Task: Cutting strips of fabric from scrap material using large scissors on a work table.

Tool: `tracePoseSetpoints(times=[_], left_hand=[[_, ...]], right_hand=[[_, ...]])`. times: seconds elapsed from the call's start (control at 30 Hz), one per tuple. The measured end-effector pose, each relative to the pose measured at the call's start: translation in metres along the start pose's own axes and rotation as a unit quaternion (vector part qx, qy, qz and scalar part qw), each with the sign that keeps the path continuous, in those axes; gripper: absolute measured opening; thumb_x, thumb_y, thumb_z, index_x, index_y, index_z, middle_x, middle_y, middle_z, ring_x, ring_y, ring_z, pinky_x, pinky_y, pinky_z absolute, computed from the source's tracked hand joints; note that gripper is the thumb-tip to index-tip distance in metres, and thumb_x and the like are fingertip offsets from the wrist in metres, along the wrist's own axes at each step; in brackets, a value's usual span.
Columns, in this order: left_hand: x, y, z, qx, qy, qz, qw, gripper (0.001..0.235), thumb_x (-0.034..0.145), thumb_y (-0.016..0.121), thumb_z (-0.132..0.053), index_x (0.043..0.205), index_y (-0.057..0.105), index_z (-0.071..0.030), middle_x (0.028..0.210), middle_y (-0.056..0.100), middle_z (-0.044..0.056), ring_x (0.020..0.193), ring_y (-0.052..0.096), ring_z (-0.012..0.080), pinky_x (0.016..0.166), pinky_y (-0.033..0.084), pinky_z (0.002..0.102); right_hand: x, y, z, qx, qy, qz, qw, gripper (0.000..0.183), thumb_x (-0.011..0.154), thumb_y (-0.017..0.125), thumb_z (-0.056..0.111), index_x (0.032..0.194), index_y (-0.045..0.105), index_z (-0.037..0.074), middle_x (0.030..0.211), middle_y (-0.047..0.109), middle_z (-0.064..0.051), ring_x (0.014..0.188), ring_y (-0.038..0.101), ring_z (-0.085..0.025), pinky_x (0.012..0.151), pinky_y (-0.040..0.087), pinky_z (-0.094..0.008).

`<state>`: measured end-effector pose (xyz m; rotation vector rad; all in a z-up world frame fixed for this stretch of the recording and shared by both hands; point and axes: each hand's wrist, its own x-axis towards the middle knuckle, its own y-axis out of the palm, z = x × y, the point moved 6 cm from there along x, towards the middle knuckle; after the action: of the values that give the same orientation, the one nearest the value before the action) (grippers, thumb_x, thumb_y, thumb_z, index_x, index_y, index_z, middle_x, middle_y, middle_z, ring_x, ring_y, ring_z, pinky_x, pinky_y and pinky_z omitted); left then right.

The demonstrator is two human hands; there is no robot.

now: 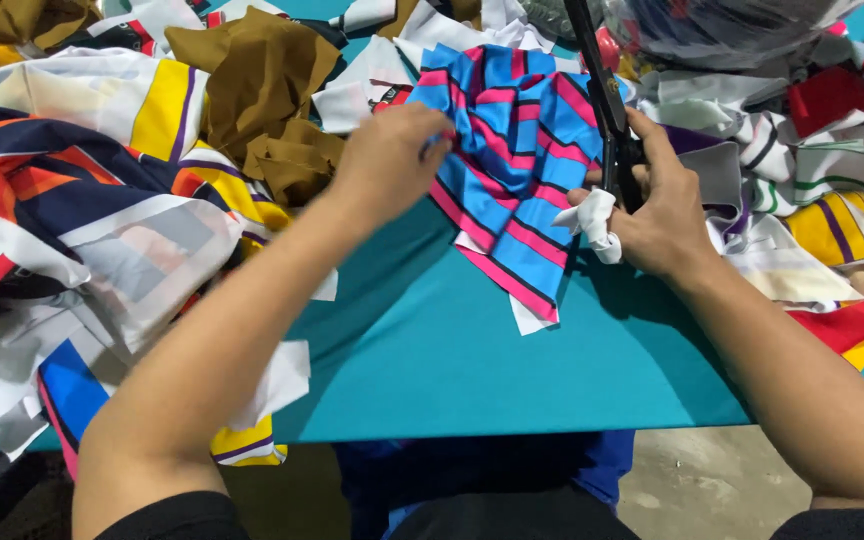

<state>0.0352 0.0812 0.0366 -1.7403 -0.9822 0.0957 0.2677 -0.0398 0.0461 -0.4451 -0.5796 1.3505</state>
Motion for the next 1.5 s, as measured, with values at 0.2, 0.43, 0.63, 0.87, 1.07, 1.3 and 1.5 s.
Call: tracePoseSetpoints(times=[0.2,0.43,0.63,0.87,1.07,1.3,1.5], left_hand=[[0.057,-0.041,0.046,0.089,-0.048,0.051,0.994,0.025,0.100,0.056,0.002,0.114,0.076,-0.003,0.100,0.073,0.017,0.085,0.068,0.0305,0.067,0.057,0.038],[0.048,-0.031,-0.008,0.135,0.003,-0.017,0.991,0.018,0.098,0.072,-0.006,0.114,0.065,-0.002,0.092,0.071,0.018,0.076,0.070,0.0326,0.055,0.057,0.036],[0.036,0.026,0.015,0.203,0.045,0.161,0.965,0.022,0.101,0.049,-0.001,0.114,0.067,0.000,0.093,0.065,0.014,0.073,0.065,0.0325,0.049,0.056,0.045],[0.020,-0.011,-0.020,0.295,-0.080,0.060,0.950,0.036,0.102,0.060,-0.044,0.086,0.060,-0.012,0.075,0.056,0.005,0.062,0.054,0.0208,0.049,0.047,0.034],[-0.024,0.022,-0.003,0.244,-0.157,0.237,0.927,0.054,0.101,0.060,-0.062,0.087,0.058,-0.010,0.078,0.060,0.007,0.069,0.060,0.0324,0.056,0.048,0.046],[-0.026,-0.010,-0.034,-0.238,-0.136,0.083,0.958,0.042,0.099,0.061,-0.018,0.128,0.031,-0.012,0.069,0.033,0.003,0.059,0.030,0.0191,0.058,0.026,0.036],[-0.033,0.017,-0.021,-0.428,-0.088,0.118,0.892,0.062,0.107,0.059,-0.005,0.162,0.035,-0.022,0.082,0.037,0.000,0.070,0.029,0.0117,0.064,0.031,0.025]], right_hand=[[-0.006,-0.005,-0.002,0.041,-0.031,-0.033,0.998,0.085,0.091,0.078,0.017,0.159,0.030,0.001,0.103,0.074,-0.021,0.095,0.076,-0.025,0.089,0.061,-0.037],[-0.003,-0.004,-0.001,0.076,-0.021,0.002,0.997,0.093,0.088,0.079,0.016,0.160,0.023,0.000,0.108,0.076,-0.023,0.101,0.078,-0.029,0.090,0.063,-0.041],[-0.005,0.002,-0.004,0.015,-0.045,0.019,0.999,0.096,0.083,0.086,0.019,0.160,0.029,0.013,0.110,0.077,-0.015,0.107,0.077,-0.027,0.095,0.060,-0.037],[-0.005,0.005,-0.002,0.051,-0.066,0.023,0.996,0.095,0.084,0.083,0.013,0.160,0.027,0.008,0.107,0.077,-0.020,0.104,0.078,-0.027,0.097,0.062,-0.039],[-0.008,0.004,-0.005,0.010,-0.088,0.007,0.996,0.095,0.088,0.081,0.019,0.162,0.024,0.008,0.114,0.077,-0.016,0.097,0.078,-0.024,0.084,0.059,-0.035],[-0.015,0.005,0.009,-0.049,-0.213,-0.022,0.976,0.090,0.097,0.078,0.029,0.162,0.019,0.009,0.134,0.073,-0.015,0.121,0.074,-0.034,0.094,0.061,-0.041],[-0.008,0.022,0.000,-0.055,-0.117,0.085,0.988,0.100,0.083,0.084,0.034,0.162,0.025,0.015,0.116,0.075,-0.014,0.101,0.074,-0.029,0.087,0.055,-0.041]])
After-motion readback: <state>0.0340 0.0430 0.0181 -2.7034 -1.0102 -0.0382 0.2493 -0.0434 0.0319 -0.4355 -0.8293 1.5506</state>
